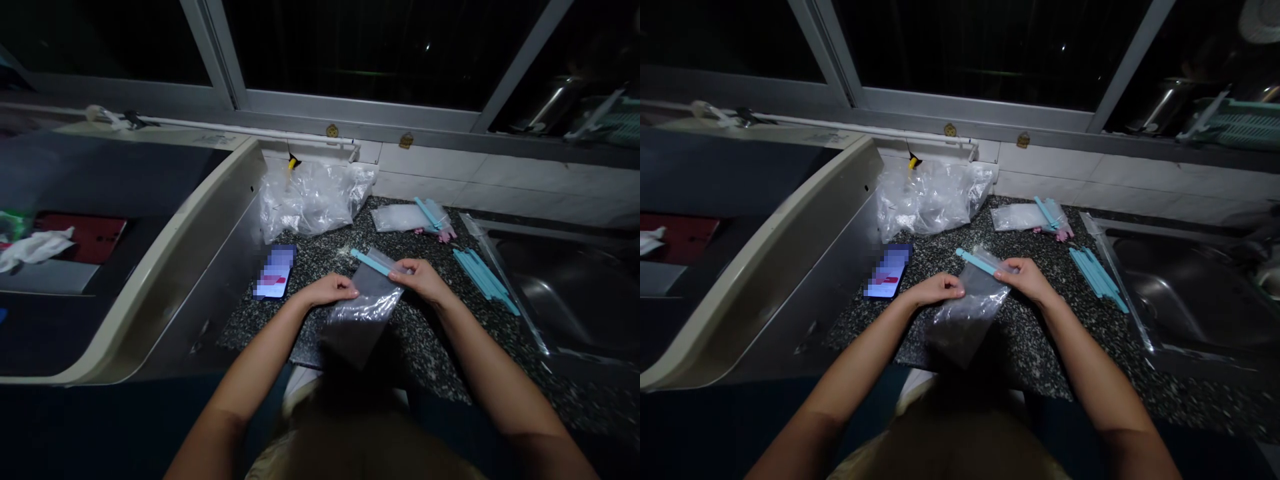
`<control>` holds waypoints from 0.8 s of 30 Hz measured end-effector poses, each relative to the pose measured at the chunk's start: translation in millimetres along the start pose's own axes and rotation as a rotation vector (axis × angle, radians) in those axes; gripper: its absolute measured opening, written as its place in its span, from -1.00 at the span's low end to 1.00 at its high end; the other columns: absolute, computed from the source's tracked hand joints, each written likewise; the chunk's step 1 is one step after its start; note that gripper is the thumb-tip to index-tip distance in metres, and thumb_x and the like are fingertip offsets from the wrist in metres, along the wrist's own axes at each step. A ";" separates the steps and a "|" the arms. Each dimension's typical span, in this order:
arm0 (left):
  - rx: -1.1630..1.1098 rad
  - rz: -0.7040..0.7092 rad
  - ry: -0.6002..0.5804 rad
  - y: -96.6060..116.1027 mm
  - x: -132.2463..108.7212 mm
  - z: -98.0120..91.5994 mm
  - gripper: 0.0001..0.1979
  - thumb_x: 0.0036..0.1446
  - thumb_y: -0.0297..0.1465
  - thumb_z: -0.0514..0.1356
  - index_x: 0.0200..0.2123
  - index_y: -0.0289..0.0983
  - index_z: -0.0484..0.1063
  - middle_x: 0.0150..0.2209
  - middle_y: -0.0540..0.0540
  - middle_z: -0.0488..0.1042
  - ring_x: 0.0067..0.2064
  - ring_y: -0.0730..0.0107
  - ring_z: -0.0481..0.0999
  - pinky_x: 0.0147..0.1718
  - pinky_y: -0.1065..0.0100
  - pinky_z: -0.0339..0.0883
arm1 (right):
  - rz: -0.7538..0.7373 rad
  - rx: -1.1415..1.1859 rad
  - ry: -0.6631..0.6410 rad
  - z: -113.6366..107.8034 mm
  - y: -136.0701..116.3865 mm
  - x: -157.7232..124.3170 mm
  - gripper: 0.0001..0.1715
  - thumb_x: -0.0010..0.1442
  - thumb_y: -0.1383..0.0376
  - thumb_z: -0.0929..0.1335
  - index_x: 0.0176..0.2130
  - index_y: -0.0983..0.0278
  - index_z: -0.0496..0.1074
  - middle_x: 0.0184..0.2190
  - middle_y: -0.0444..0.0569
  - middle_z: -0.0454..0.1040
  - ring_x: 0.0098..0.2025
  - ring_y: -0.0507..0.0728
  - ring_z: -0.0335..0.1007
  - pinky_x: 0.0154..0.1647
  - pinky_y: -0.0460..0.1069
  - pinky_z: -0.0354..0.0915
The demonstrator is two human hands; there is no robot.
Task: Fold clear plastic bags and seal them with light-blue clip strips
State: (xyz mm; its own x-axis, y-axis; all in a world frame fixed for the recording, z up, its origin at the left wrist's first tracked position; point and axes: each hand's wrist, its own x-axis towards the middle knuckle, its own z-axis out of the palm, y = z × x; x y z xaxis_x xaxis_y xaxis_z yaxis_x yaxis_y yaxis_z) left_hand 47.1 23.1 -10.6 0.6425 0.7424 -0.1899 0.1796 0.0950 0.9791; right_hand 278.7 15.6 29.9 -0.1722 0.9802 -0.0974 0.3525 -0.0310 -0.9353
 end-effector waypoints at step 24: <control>-0.500 0.251 0.774 3.9 1.9 -11.4 -0.52 -0.38 -0.11 0.34 -0.42 -0.35 0.44 -0.46 -0.06 0.50 -0.37 0.32 0.46 -0.31 0.34 0.31 | 0.009 -0.002 -0.167 61.3 19.0 -6.7 -0.53 -0.22 -0.04 0.36 -0.68 0.31 0.25 -0.74 -0.25 0.11 -0.62 -0.08 -0.04 -0.56 -0.11 -0.09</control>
State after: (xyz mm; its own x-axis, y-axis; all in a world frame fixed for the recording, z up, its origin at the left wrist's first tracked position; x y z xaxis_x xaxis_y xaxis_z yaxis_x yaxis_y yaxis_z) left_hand 40.6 32.4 -6.4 -0.0840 0.9955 -0.0448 -0.3509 0.0126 0.9363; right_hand 230.2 -3.5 -8.1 -0.3198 0.9337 -0.1610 0.3569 -0.0388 -0.9334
